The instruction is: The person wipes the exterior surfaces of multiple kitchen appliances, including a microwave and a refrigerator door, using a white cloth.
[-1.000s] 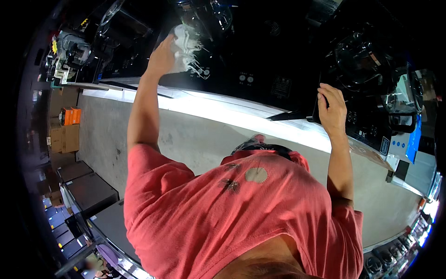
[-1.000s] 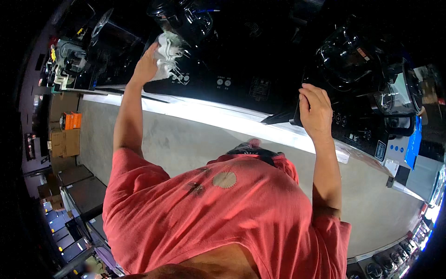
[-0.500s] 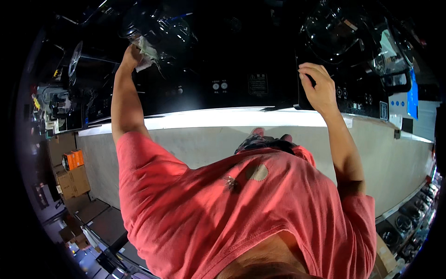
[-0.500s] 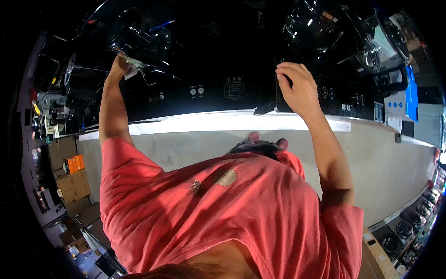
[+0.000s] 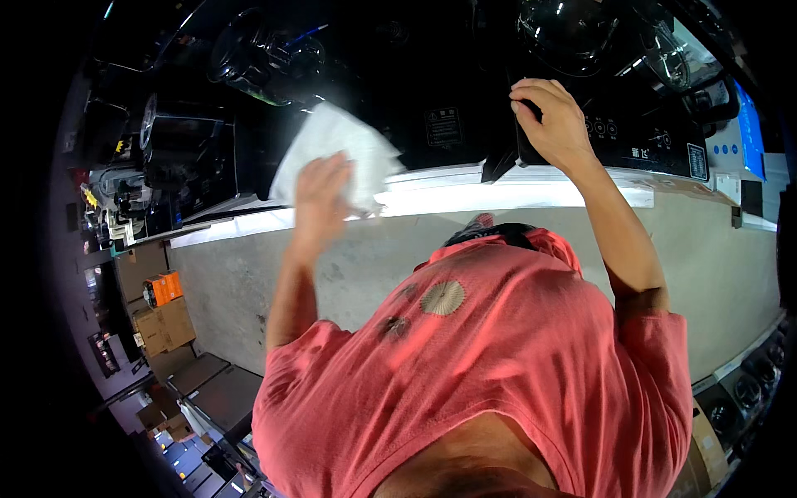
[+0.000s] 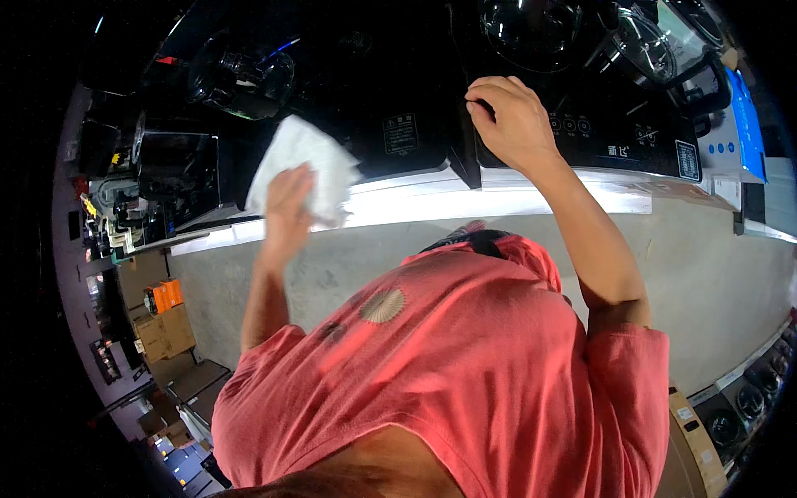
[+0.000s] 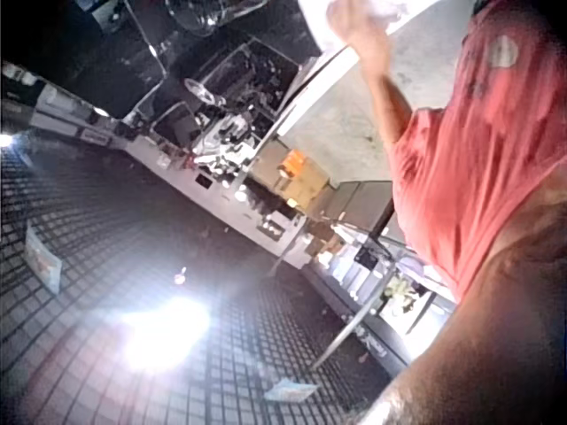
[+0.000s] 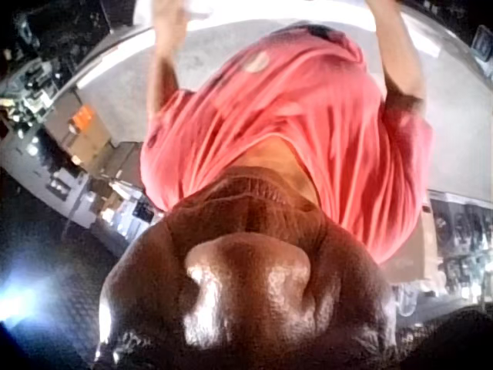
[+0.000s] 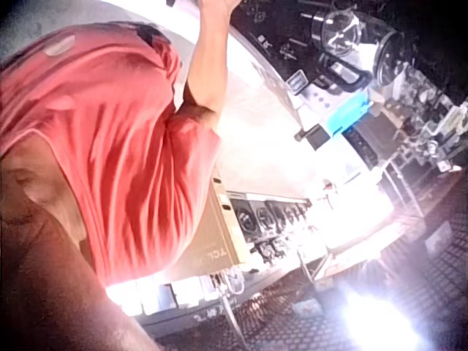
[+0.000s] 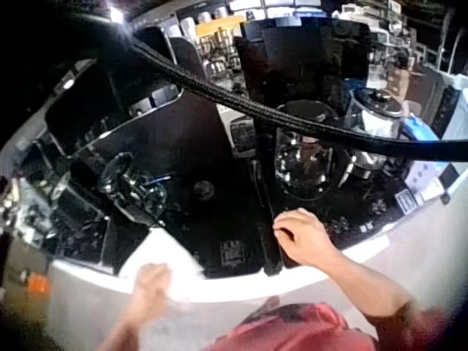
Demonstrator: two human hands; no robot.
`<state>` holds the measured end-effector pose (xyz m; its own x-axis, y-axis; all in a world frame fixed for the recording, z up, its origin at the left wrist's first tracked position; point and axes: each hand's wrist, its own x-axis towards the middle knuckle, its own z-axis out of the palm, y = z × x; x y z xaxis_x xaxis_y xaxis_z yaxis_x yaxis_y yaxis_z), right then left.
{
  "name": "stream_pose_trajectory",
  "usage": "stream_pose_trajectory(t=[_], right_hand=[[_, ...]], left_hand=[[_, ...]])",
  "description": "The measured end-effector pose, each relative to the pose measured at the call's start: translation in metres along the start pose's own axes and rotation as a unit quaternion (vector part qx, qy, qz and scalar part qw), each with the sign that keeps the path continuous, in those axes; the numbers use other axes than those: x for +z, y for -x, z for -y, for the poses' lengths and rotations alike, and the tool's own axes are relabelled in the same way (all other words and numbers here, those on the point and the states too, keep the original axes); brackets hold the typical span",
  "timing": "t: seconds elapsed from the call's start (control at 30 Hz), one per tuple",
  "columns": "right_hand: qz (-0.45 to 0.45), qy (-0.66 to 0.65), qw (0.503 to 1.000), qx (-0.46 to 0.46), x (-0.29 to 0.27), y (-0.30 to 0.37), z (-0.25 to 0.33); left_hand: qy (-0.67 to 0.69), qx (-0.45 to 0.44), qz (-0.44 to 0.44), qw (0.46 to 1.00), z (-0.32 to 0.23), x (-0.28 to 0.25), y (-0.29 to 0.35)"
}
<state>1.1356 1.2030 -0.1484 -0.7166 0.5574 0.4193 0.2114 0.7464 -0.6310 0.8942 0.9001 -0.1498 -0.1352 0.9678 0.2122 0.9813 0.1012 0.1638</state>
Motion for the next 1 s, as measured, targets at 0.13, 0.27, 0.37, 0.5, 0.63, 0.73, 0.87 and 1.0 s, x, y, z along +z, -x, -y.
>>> stream_pose_trajectory(t=[0.13, 0.27, 0.37, 0.5, 0.63, 0.73, 0.87, 1.0], right_hand=[[0.02, 0.004, 1.0, 0.011, -0.005, 0.003, 0.002], [0.027, -0.002, 1.0, 0.004, -0.005, 0.005, -0.004], [0.034, -0.001, 0.999, 0.017, -0.008, 0.004, -0.004], [0.043, -0.008, 0.999, 0.025, -0.007, 0.005, -0.006], [0.046, -0.018, 0.999, 0.024, -0.007, 0.004, -0.004], [0.045, -0.016, 0.998, 0.029, -0.007, 0.004, -0.007], [0.047, -0.025, 0.998, 0.045, -0.005, 0.005, -0.008], [0.031, -0.011, 0.999, 0.032, -0.003, 0.007, -0.011]], left_hand=[[0.029, -0.033, -0.014, 0.999, -0.056, 0.005, -0.067], [0.235, -0.148, -0.045, 0.96, -0.016, 0.025, -0.101], [0.222, -0.16, -0.091, 0.957, 0.003, 0.04, -0.138], [0.183, -0.25, -0.129, 0.942, 0.024, 0.054, -0.187], [0.181, -0.306, -0.123, 0.926, 0.033, 0.04, -0.222], [0.177, -0.322, -0.109, 0.923, 0.075, 0.059, -0.249], [0.202, -0.405, -0.065, 0.889, 0.091, 0.052, -0.27], [0.135, -0.358, -0.077, 0.92, 0.063, 0.043, -0.251]])
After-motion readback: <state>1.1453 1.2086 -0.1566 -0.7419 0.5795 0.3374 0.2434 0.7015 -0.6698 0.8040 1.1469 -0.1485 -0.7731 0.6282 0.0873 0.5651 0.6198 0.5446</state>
